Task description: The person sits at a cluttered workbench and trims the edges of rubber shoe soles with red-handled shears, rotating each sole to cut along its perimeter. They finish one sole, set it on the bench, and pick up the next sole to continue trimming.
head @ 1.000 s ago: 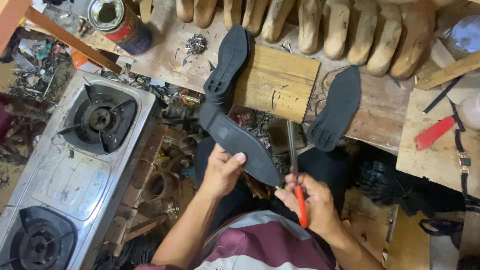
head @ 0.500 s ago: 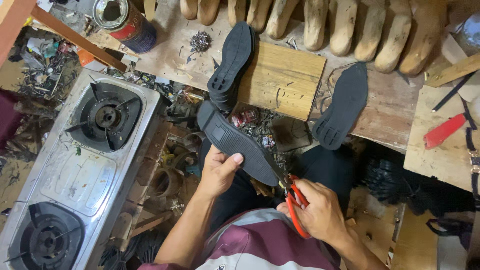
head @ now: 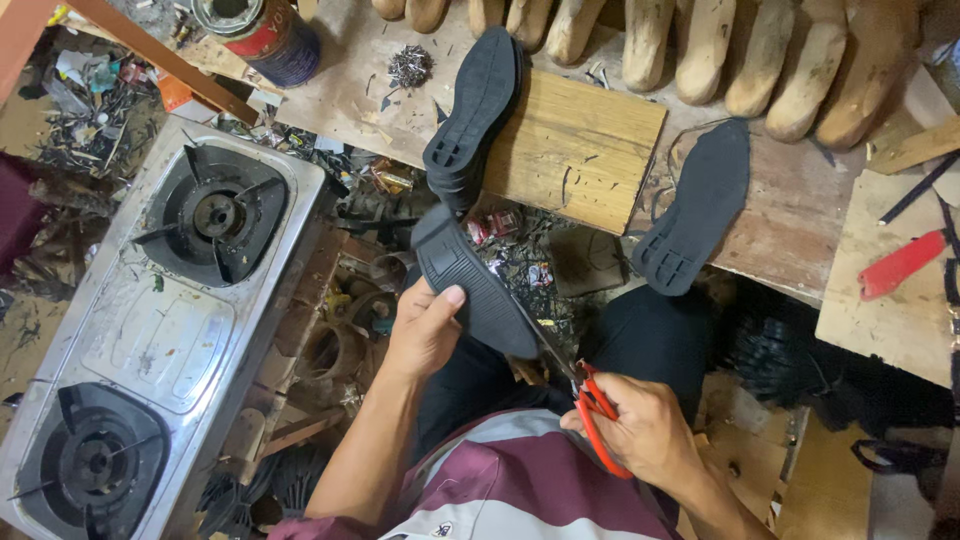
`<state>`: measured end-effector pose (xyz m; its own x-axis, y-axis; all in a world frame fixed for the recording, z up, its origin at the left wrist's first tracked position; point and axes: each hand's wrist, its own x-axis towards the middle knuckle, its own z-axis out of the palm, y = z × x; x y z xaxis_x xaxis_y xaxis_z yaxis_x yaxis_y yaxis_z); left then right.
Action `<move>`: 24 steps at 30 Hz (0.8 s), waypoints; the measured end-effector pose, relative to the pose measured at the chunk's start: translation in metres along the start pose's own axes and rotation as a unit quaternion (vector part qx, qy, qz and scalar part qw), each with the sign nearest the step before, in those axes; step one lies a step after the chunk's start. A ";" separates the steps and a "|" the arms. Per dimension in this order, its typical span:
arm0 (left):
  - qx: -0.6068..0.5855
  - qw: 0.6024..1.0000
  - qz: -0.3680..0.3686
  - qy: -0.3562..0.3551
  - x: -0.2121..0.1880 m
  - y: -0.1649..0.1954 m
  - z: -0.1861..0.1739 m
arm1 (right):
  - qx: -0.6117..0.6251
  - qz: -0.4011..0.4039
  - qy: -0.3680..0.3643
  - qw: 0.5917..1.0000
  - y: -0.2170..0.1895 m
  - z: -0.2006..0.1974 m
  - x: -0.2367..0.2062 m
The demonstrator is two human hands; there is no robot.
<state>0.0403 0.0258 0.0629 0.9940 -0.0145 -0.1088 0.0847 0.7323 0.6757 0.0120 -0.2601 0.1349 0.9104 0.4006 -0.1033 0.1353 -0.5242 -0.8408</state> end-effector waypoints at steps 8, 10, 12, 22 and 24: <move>0.124 0.991 0.050 -0.011 -0.004 -0.008 0.016 | 0.066 0.012 -0.011 0.998 -0.008 0.003 0.004; 0.135 0.990 0.043 -0.019 -0.008 -0.007 0.017 | 0.064 0.013 -0.011 0.998 -0.009 0.003 0.006; 0.135 0.990 0.037 -0.019 -0.009 -0.004 0.016 | 0.024 0.021 -0.013 0.999 -0.011 0.002 0.007; 0.084 0.996 0.015 -0.039 -0.008 -0.003 -0.003 | 0.000 -0.007 -0.016 1.000 -0.011 0.000 0.000; 0.087 0.996 0.033 -0.013 -0.008 -0.007 0.000 | -0.013 -0.012 -0.008 1.000 -0.014 0.001 0.001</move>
<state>0.0314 0.0211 0.0592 0.9990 0.0105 -0.0436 0.0284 0.6033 0.7970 0.0107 -0.2519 0.1464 0.9001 0.4258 -0.0925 0.1670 -0.5333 -0.8293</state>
